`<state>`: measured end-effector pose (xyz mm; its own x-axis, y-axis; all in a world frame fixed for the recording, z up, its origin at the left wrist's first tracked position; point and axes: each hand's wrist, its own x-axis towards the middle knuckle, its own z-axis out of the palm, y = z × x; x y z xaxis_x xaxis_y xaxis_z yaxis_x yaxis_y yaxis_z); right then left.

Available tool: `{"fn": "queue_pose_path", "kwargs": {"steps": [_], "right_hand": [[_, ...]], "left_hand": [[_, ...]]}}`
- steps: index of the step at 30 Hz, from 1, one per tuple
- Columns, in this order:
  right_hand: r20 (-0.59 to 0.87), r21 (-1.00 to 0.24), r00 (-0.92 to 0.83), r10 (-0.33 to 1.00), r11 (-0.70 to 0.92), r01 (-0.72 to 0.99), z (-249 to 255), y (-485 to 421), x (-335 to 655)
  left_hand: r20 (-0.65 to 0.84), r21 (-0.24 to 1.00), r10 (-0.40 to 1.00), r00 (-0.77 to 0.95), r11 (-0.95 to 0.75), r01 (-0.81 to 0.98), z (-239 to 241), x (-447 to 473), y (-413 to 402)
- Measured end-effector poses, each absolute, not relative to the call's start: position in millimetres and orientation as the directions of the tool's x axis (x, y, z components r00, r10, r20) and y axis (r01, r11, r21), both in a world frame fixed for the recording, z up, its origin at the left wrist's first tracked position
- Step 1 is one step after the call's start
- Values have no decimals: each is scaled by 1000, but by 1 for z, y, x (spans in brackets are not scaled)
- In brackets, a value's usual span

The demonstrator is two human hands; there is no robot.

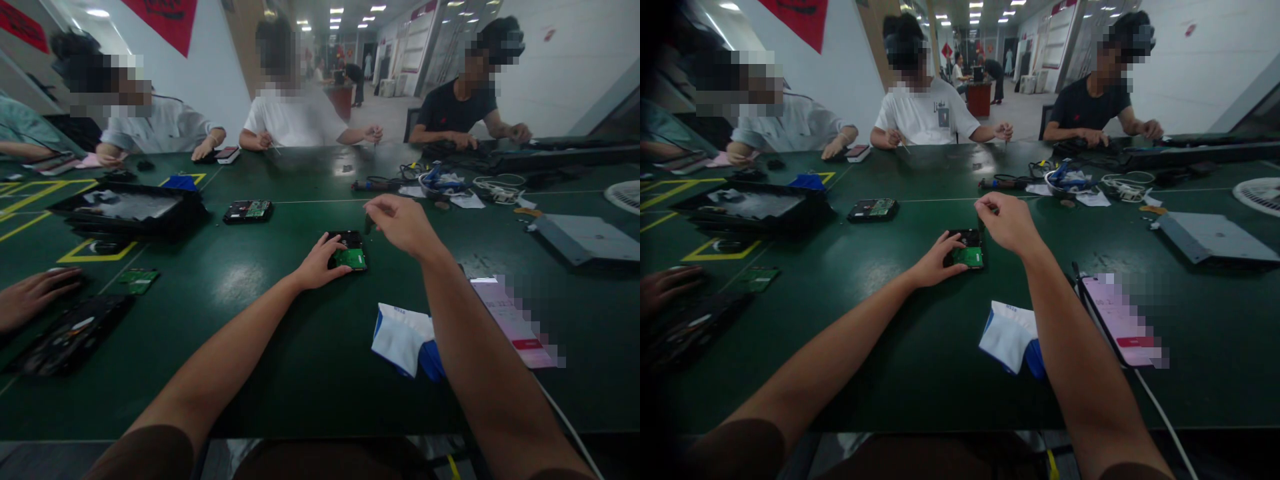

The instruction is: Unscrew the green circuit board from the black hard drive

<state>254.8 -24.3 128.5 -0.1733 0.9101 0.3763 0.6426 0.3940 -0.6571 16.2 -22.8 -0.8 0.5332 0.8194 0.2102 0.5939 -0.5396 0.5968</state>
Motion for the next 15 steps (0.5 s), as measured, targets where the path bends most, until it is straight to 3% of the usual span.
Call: {"fn": "queue_pose_path", "kwargs": {"steps": [4, 15], "right_hand": [[409, -616, -104, 907, 359, 701, 130, -26, 255], [301, -775, -215, 929, 370, 512, 125, -22, 253]], "left_hand": [[208, 602, 820, 533, -537, 591, 0, 16, -23], [246, 591, 808, 535, -563, 578, -1, 17, -24]]}}
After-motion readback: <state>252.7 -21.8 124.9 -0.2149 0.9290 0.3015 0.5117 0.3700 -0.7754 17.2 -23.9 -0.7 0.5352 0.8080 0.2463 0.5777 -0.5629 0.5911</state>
